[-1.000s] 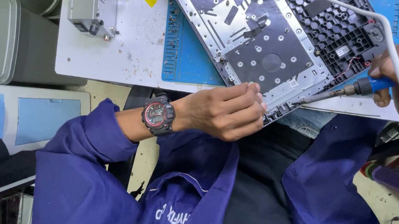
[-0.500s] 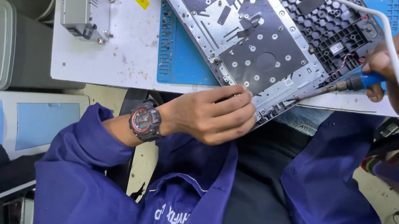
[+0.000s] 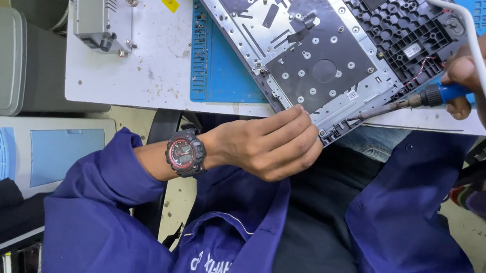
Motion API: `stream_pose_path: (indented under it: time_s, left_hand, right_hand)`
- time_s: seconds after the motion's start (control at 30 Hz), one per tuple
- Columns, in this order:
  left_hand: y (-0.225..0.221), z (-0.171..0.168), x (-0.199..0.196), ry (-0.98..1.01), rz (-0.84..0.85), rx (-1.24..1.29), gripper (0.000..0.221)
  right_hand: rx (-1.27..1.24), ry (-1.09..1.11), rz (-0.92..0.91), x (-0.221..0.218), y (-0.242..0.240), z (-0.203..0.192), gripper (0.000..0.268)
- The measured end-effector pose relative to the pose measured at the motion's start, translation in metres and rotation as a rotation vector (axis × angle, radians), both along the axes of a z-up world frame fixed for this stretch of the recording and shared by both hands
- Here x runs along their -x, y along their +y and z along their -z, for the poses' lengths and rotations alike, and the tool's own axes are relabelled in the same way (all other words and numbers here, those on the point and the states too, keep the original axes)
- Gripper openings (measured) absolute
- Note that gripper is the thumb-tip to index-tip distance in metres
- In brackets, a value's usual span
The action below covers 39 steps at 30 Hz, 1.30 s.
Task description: Using a soldering iron to melt plastic rivets and secure a keyboard into a laptop palmrest assembly.
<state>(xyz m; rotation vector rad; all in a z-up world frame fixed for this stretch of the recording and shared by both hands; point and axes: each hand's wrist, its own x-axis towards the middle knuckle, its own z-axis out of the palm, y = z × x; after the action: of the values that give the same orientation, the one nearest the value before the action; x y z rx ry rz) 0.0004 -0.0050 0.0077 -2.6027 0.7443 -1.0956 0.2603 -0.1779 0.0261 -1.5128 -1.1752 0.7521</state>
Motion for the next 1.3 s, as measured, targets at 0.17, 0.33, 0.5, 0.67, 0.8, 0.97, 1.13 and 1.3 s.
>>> stream_pose_path:
  time_s: [0.17, 0.33, 0.5, 0.67, 0.8, 0.97, 1.13, 1.3]
  left_hand:
    - [0.005, -0.003, -0.002, -0.003, 0.056, 0.068, 0.011]
    - [0.007, 0.0, 0.0, 0.053, 0.088, 0.186, 0.012]
    - [0.009, 0.002, 0.001, 0.044, 0.109, 0.247, 0.009]
    - [0.009, 0.007, 0.003, 0.039, 0.099, 0.265, 0.008]
    - [0.008, 0.008, 0.005, 0.006, 0.084, 0.281, 0.012]
    - [0.008, 0.009, 0.006, -0.056, 0.077, 0.278, 0.013]
    - [0.008, 0.006, 0.007, -0.053, 0.04, 0.237, 0.017]
    - [0.009, 0.005, 0.006, -0.017, 0.017, 0.21, 0.012]
  right_hand:
    - [0.016, 0.044, 0.036, 0.001, -0.002, -0.002, 0.019]
    - [-0.027, 0.203, 0.051, 0.003, -0.002, 0.006, 0.019]
    - [-0.029, 0.143, -0.075, 0.002, 0.005, 0.005, 0.014]
    - [0.159, 0.0, -0.017, 0.011, -0.003, -0.011, 0.025]
    - [0.083, -0.031, -0.128, -0.007, -0.005, 0.012, 0.032]
    - [-0.044, 0.134, -0.169, -0.011, 0.005, 0.019, 0.021]
    - [-0.069, 0.178, -0.067, -0.035, 0.003, 0.015, 0.019]
    - [-0.113, 0.402, 0.017, -0.028, 0.019, 0.028, 0.013]
